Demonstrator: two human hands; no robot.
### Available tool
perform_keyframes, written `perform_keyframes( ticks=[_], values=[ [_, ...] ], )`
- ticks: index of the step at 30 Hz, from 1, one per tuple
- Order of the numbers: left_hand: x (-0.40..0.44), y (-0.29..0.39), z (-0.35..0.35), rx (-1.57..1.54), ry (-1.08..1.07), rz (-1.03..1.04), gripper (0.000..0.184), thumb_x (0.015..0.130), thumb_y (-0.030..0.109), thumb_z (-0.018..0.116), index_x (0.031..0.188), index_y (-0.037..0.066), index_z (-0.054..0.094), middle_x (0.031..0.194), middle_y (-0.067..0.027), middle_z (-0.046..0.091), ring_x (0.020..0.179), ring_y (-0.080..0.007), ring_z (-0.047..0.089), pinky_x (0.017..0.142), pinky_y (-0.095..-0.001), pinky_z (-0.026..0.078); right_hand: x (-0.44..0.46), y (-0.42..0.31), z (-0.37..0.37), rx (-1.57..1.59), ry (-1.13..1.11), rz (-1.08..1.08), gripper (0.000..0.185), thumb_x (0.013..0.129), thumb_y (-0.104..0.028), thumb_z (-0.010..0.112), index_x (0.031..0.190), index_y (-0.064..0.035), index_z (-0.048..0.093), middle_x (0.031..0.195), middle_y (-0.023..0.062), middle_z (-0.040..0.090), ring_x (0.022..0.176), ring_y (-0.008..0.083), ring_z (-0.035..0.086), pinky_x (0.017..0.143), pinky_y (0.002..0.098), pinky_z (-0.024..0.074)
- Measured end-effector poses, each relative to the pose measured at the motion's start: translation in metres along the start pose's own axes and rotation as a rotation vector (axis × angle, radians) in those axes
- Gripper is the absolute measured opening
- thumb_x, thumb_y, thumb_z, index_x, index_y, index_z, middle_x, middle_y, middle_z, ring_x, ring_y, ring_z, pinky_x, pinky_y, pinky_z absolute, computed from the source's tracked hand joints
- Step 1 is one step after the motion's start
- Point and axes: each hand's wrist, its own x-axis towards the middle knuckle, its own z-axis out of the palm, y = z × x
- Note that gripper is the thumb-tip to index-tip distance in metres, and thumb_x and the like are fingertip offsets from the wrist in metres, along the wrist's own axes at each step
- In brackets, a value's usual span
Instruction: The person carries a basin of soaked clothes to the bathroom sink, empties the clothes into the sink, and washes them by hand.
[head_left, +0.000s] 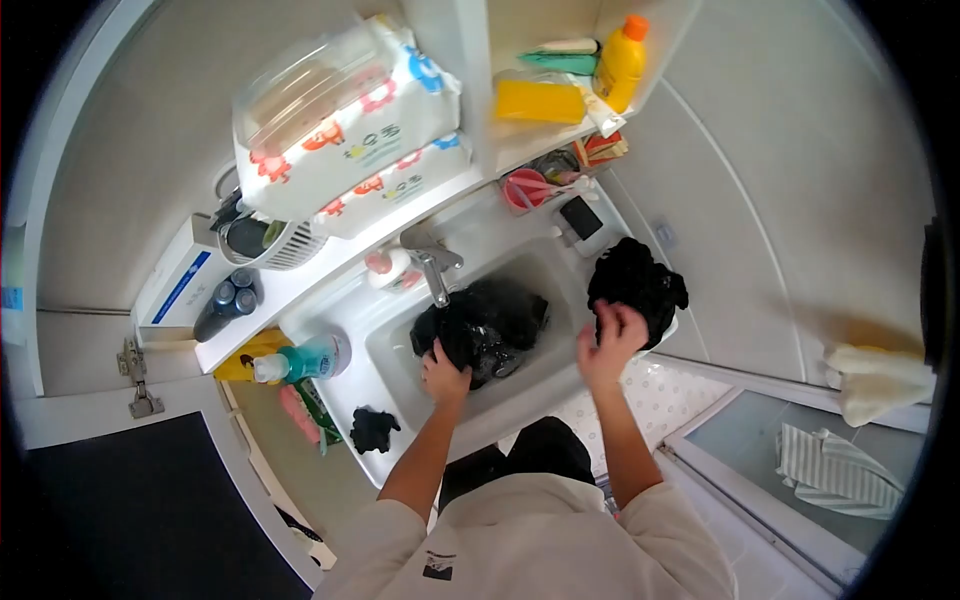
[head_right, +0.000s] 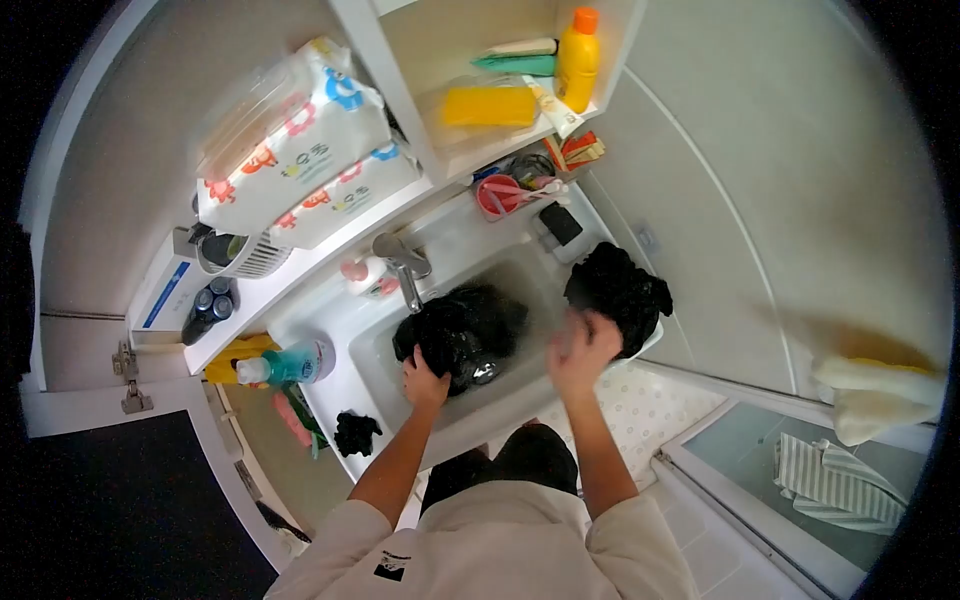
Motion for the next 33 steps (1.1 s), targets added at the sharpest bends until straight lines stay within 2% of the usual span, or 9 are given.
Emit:
perform_keyframes(
  ticks=[4, 7, 12, 15, 16, 22, 25, 29, 33],
  values=[
    [0.035, -0.045, 0.031, -0.377, -0.058, 0.126, 0.076, 0.074, 0.014, 0.074, 0.145, 0.013, 0.045, 0.137, -0.0170, 0.052, 0.118, -0.0391, 0.055, 0.100, -0.0446, 0.046, -0.057, -0.018, 0.074, 0.216, -0.609, -0.079, 0.052, 0.071, -0.020, 0.075, 0.121, -0.0112, 0.065, 0.129, 0.0133, 0.052, 0.122, 0.0348, 0.047, 0.098, 0.0532, 0.0414],
    [0.044, -0.052, 0.013, -0.790, -0.220, 0.050, 0.065, 0.077, 0.003, 0.065, 0.141, 0.008, 0.050, 0.129, -0.0153, 0.060, 0.115, -0.0334, 0.059, 0.098, -0.0381, 0.048, -0.075, -0.016, 0.109, 0.043, -0.847, -0.058, 0.056, 0.072, -0.023, 0.076, 0.126, -0.0155, 0.064, 0.134, 0.0112, 0.051, 0.132, 0.0375, 0.041, 0.110, 0.0565, 0.0339],
    [0.015, -0.035, -0.062, -1.437, -0.510, -0.212, 0.065, 0.078, -0.006, 0.055, 0.142, 0.006, 0.050, 0.128, -0.0080, 0.061, 0.111, -0.0197, 0.060, 0.093, -0.0300, 0.049, -0.079, -0.012, 0.136, -0.178, -1.016, -0.161, 0.055, 0.073, -0.025, 0.075, 0.126, -0.0152, 0.064, 0.141, 0.0112, 0.047, 0.139, 0.0342, 0.036, 0.115, 0.0593, 0.0267],
    [0.002, -0.024, -0.107, -1.442, -0.514, -0.291, 0.061, 0.081, -0.004, 0.055, 0.141, 0.007, 0.052, 0.127, -0.0065, 0.062, 0.110, -0.0169, 0.060, 0.093, -0.0265, 0.048, -0.080, -0.003, 0.138, -0.118, -0.890, -0.264, 0.041, 0.076, -0.024, 0.074, 0.114, -0.0109, 0.068, 0.128, 0.0133, 0.057, 0.131, 0.0343, 0.044, 0.111, 0.0569, 0.0323],
    [0.003, -0.028, -0.110, -1.392, -0.479, -0.227, 0.060, 0.081, -0.005, 0.055, 0.140, 0.007, 0.053, 0.127, -0.0070, 0.062, 0.111, -0.0178, 0.060, 0.094, -0.0272, 0.047, -0.079, 0.001, 0.137, -0.079, -0.815, -0.300, 0.035, 0.077, -0.024, 0.073, 0.109, -0.0090, 0.069, 0.121, 0.0144, 0.062, 0.127, 0.0347, 0.048, 0.109, 0.0552, 0.0357],
    [0.022, -0.063, -0.140, -1.036, -0.268, 0.058, 0.059, 0.076, -0.013, 0.063, 0.131, 0.009, 0.063, 0.128, -0.0109, 0.061, 0.116, -0.0242, 0.059, 0.100, -0.0329, 0.047, -0.042, 0.014, 0.120, 0.434, -0.803, 0.498, 0.032, 0.082, -0.022, 0.068, 0.103, 0.0016, 0.063, 0.096, 0.0226, 0.067, 0.096, 0.0449, 0.062, 0.084, 0.0510, 0.0490],
    [0.034, -0.085, -0.145, -0.402, 0.049, 0.434, 0.066, 0.067, -0.012, 0.068, 0.128, 0.014, 0.064, 0.125, -0.0155, 0.058, 0.111, -0.0321, 0.060, 0.099, -0.0384, 0.049, -0.011, 0.003, 0.105, 0.281, -0.797, 0.339, 0.031, 0.082, -0.021, 0.069, 0.103, 0.0009, 0.060, 0.092, 0.0210, 0.068, 0.092, 0.0438, 0.064, 0.080, 0.0512, 0.0501],
    [0.017, -0.064, -0.155, 0.117, 0.414, 0.504, 0.066, 0.065, -0.004, 0.070, 0.127, 0.017, 0.065, 0.126, -0.0148, 0.054, 0.112, -0.0345, 0.056, 0.095, -0.0406, 0.050, 0.027, -0.023, 0.085, 0.207, -0.810, 0.277, 0.033, 0.083, -0.021, 0.070, 0.107, -0.0014, 0.058, 0.097, 0.0209, 0.068, 0.097, 0.0432, 0.063, 0.084, 0.0500, 0.0501],
    [0.012, -0.056, -0.141, -0.048, 0.244, 0.358, 0.052, 0.066, 0.000, 0.070, 0.115, 0.016, 0.066, 0.117, -0.0138, 0.055, 0.107, -0.0344, 0.057, 0.087, -0.0423, 0.052, 0.005, -0.010, 0.116, 0.464, -0.737, 0.492, 0.046, 0.087, -0.021, 0.069, 0.125, -0.0020, 0.052, 0.117, 0.0224, 0.064, 0.110, 0.0387, 0.061, 0.094, 0.0467, 0.0474]
  ],
)
